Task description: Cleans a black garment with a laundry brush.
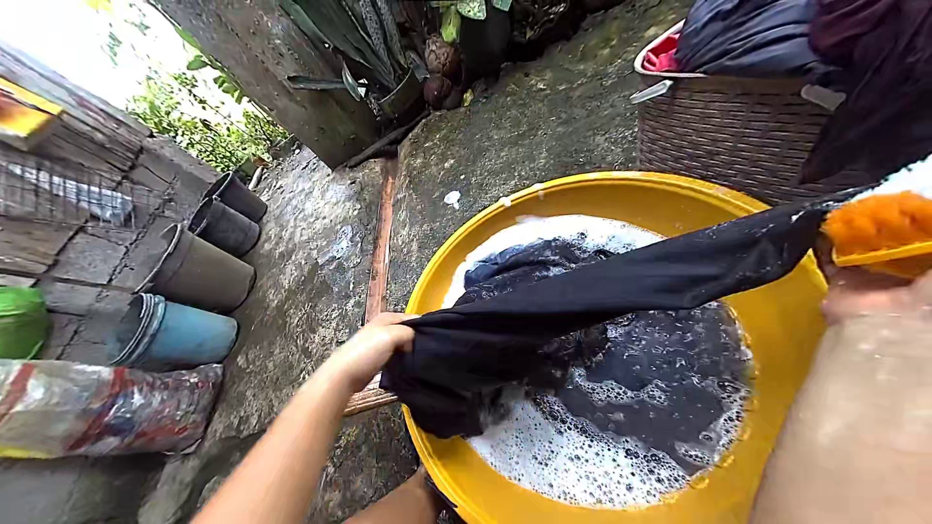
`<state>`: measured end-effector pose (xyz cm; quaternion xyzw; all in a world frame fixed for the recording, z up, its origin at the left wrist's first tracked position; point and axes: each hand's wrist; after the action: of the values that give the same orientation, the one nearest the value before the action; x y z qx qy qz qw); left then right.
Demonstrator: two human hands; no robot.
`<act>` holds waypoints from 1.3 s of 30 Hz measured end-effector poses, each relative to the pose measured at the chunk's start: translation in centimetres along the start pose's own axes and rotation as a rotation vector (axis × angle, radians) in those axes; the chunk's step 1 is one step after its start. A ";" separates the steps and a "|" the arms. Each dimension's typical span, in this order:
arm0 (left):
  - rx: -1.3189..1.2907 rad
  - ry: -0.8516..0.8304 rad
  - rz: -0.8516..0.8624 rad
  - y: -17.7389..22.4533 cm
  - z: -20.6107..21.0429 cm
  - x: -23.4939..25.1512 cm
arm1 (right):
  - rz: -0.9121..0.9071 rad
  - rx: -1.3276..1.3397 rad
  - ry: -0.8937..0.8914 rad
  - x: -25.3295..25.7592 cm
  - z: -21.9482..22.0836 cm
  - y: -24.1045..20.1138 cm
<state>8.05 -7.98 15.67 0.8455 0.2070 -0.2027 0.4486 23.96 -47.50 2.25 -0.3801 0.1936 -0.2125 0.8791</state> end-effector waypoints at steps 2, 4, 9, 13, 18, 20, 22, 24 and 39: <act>-0.043 -0.066 0.068 0.5 -2.2 -2.2 | 0.003 -0.095 0.070 -0.2 0.3 0.4; -0.086 -0.166 0.122 0.1 -3.6 -2.8 | -0.001 -0.178 0.054 -0.8 1.0 0.3; -0.271 0.321 0.069 -3.3 -4.5 3.4 | 0.078 -0.249 -0.182 -4.1 5.8 2.3; 0.046 0.424 0.037 -9.4 -4.6 9.0 | 0.161 -0.612 -0.085 -5.0 3.7 7.3; 0.433 0.347 -0.037 -16.5 2.6 8.9 | 0.090 -1.210 0.089 -5.4 -5.8 12.0; 0.522 0.376 -0.045 -17.9 4.8 9.2 | 0.149 -1.488 0.086 -6.9 -9.9 13.5; 0.509 0.396 0.009 -18.1 4.6 9.7 | 0.316 -1.731 0.070 -8.3 -12.8 15.2; 0.487 0.405 0.058 -17.9 4.1 9.6 | 0.463 -1.754 0.071 -8.5 -13.0 16.2; -0.917 0.614 -0.006 -16.2 2.3 4.6 | -0.596 -1.080 -1.270 -26.8 8.0 22.8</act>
<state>2.90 -0.89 1.10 0.5830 0.3979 0.1627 0.6894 10.78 -14.73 -4.98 -0.8242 -0.3642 -0.0612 0.4292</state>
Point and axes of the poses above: each hand's wrist, its own x-axis towards the middle knuckle, its own z-axis out of the palm, y = z × x, and after that the axes turned 2 degrees about -y, right-handed
